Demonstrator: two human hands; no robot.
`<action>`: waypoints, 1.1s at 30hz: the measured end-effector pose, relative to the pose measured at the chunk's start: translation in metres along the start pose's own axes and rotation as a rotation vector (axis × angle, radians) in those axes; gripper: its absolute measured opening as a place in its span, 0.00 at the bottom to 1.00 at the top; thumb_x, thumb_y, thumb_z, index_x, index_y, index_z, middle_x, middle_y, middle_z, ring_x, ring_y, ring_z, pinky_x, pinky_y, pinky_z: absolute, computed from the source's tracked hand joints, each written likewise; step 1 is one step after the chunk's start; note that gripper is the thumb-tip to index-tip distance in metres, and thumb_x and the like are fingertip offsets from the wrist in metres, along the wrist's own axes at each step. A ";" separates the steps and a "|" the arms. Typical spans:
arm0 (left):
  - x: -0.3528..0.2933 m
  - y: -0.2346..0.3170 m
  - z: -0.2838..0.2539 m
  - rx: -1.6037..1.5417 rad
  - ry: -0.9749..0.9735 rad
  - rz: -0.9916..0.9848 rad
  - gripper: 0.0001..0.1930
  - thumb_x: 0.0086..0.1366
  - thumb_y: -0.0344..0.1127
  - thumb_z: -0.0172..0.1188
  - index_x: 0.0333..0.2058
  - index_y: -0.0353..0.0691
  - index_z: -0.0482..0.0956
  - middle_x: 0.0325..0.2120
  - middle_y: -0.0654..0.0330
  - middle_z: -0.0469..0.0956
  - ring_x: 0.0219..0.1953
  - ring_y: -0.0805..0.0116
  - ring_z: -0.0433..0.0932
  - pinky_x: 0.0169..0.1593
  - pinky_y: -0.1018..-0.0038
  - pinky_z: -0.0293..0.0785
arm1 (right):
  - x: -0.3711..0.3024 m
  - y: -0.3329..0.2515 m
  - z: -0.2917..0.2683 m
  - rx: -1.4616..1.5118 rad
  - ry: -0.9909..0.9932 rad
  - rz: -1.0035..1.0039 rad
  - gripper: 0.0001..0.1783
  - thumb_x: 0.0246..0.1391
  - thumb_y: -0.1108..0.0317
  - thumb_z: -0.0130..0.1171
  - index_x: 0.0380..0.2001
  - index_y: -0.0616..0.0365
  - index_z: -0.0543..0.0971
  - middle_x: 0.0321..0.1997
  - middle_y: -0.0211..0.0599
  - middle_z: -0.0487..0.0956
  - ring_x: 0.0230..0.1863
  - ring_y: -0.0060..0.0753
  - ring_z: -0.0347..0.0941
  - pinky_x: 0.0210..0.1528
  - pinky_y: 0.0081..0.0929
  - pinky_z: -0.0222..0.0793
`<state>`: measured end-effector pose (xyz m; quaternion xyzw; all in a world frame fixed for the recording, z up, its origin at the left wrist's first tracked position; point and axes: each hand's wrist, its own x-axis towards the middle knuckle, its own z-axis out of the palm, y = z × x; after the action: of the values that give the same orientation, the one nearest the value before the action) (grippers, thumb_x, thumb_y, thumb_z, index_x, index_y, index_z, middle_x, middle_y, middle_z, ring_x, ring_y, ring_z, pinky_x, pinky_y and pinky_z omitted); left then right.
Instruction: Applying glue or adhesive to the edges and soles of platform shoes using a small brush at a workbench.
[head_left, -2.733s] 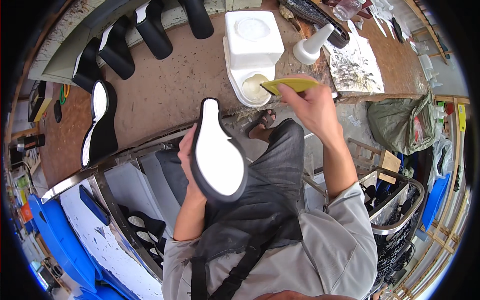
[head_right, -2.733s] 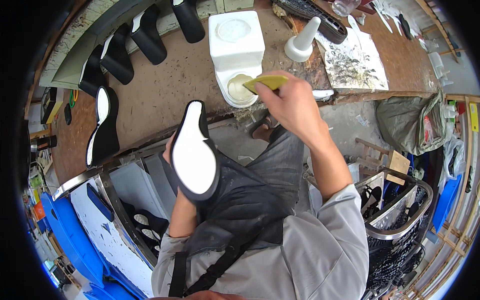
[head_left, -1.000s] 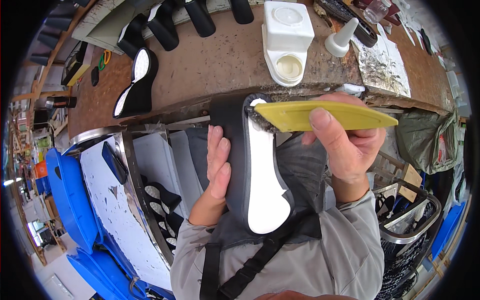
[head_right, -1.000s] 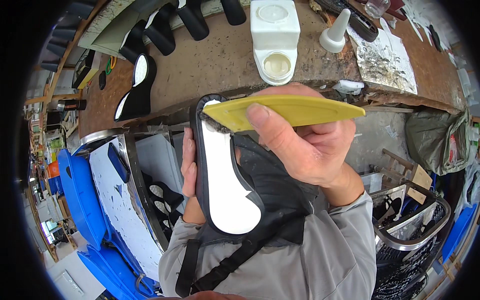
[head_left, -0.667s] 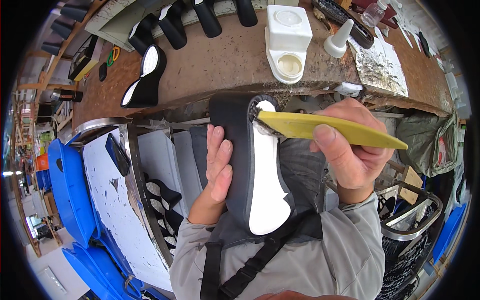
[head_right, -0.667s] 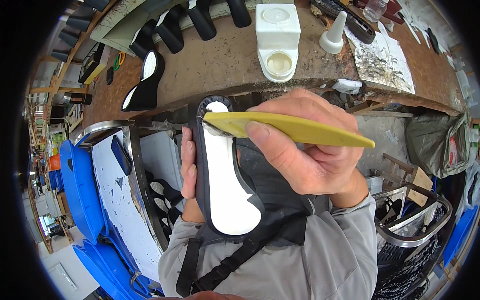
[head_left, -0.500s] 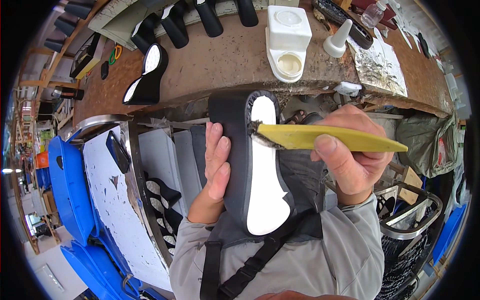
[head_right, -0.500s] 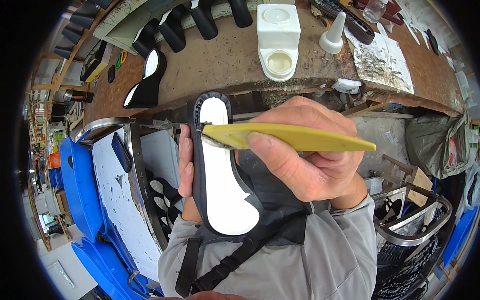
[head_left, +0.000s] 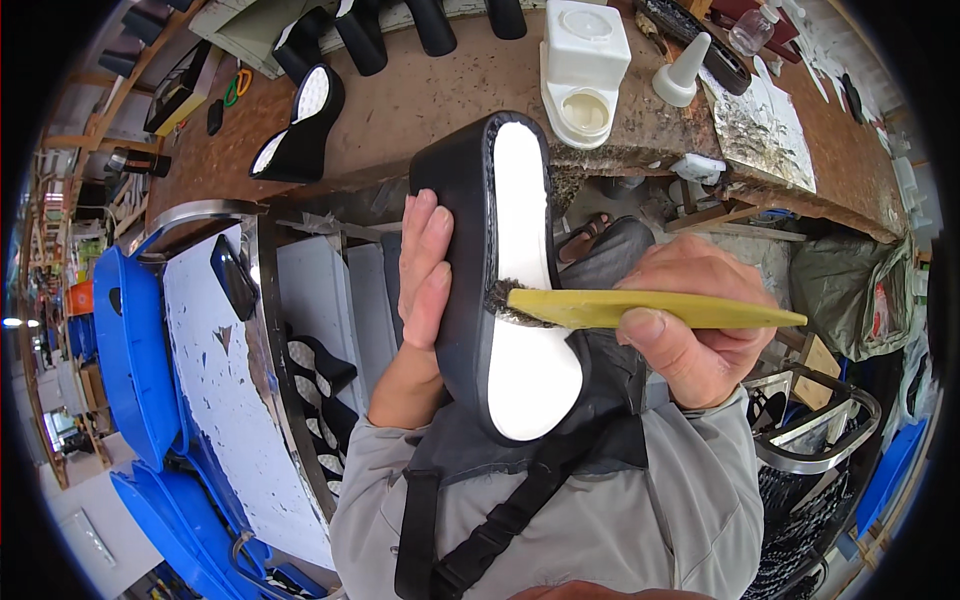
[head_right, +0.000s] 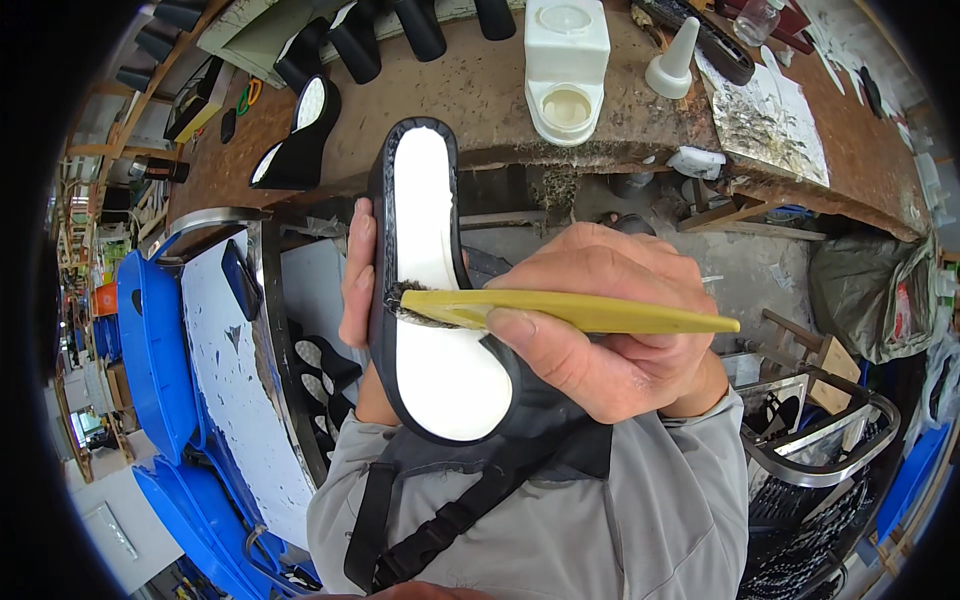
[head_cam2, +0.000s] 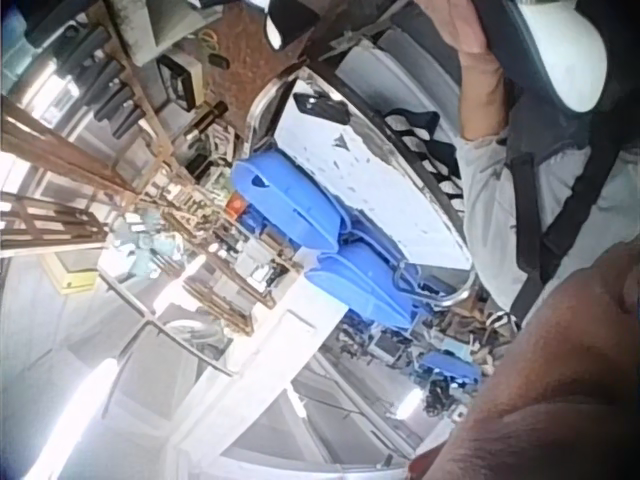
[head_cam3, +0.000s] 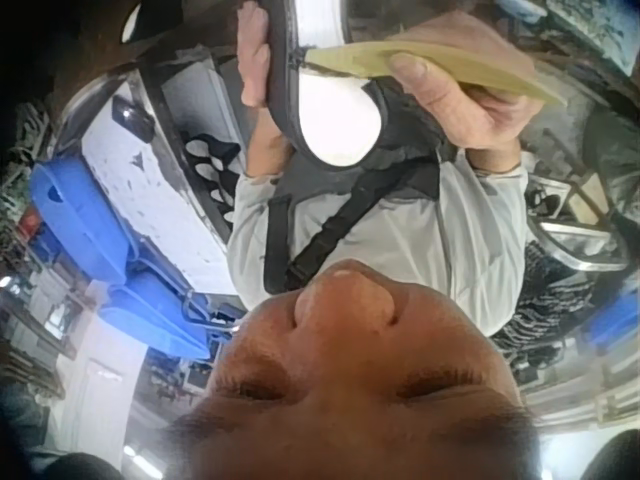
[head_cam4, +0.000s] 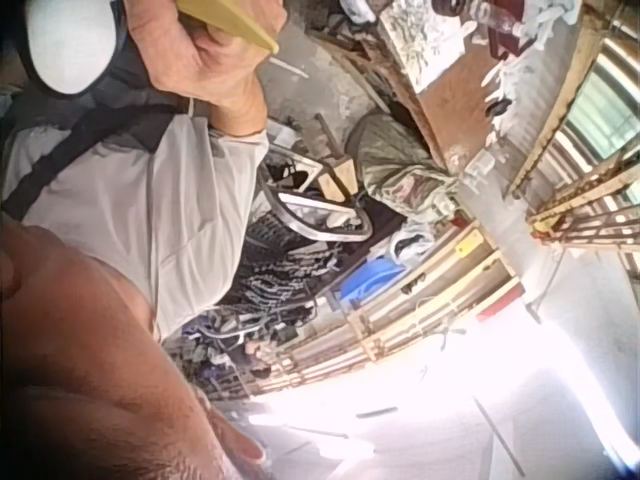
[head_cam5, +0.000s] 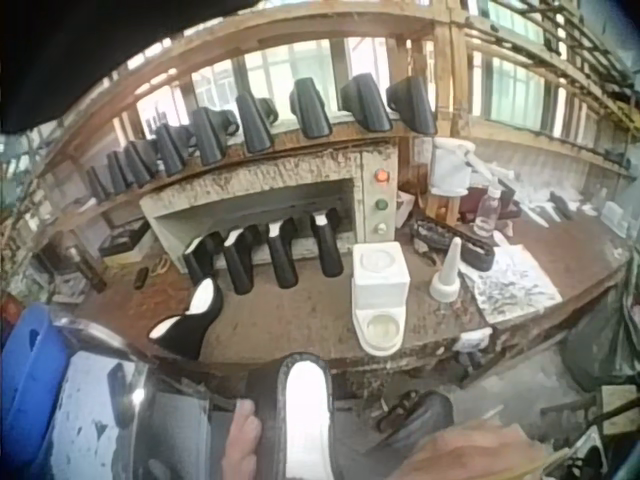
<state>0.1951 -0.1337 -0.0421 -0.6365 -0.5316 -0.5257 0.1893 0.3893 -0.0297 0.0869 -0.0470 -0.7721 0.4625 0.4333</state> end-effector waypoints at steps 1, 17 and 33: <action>0.005 -0.001 0.000 0.049 0.014 0.065 0.36 0.54 0.22 0.62 0.58 0.37 0.50 0.59 0.40 0.55 0.59 0.50 0.64 0.58 0.60 0.68 | -0.001 -0.001 0.001 0.001 -0.003 0.002 0.08 0.41 0.78 0.64 0.28 0.67 0.79 0.25 0.42 0.80 0.20 0.30 0.74 0.20 0.22 0.69; 0.012 -0.002 -0.002 -0.210 0.016 -0.034 0.31 0.55 0.29 0.65 0.53 0.38 0.56 0.54 0.38 0.63 0.57 0.49 0.67 0.59 0.61 0.66 | -0.011 -0.004 0.016 0.116 -0.052 -0.078 0.09 0.39 0.79 0.64 0.28 0.70 0.79 0.21 0.43 0.78 0.18 0.32 0.75 0.19 0.22 0.70; 0.009 0.002 -0.014 -0.568 -0.226 -0.382 0.27 0.51 0.31 0.63 0.50 0.31 0.66 0.52 0.44 0.70 0.54 0.50 0.71 0.56 0.65 0.66 | -0.014 -0.002 0.024 0.167 -0.117 -0.233 0.10 0.36 0.77 0.64 0.25 0.74 0.78 0.19 0.46 0.78 0.14 0.33 0.74 0.13 0.23 0.69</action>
<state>0.1897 -0.1411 -0.0285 -0.6068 -0.4914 -0.6048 -0.1567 0.3812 -0.0537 0.0751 0.1061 -0.7550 0.4739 0.4406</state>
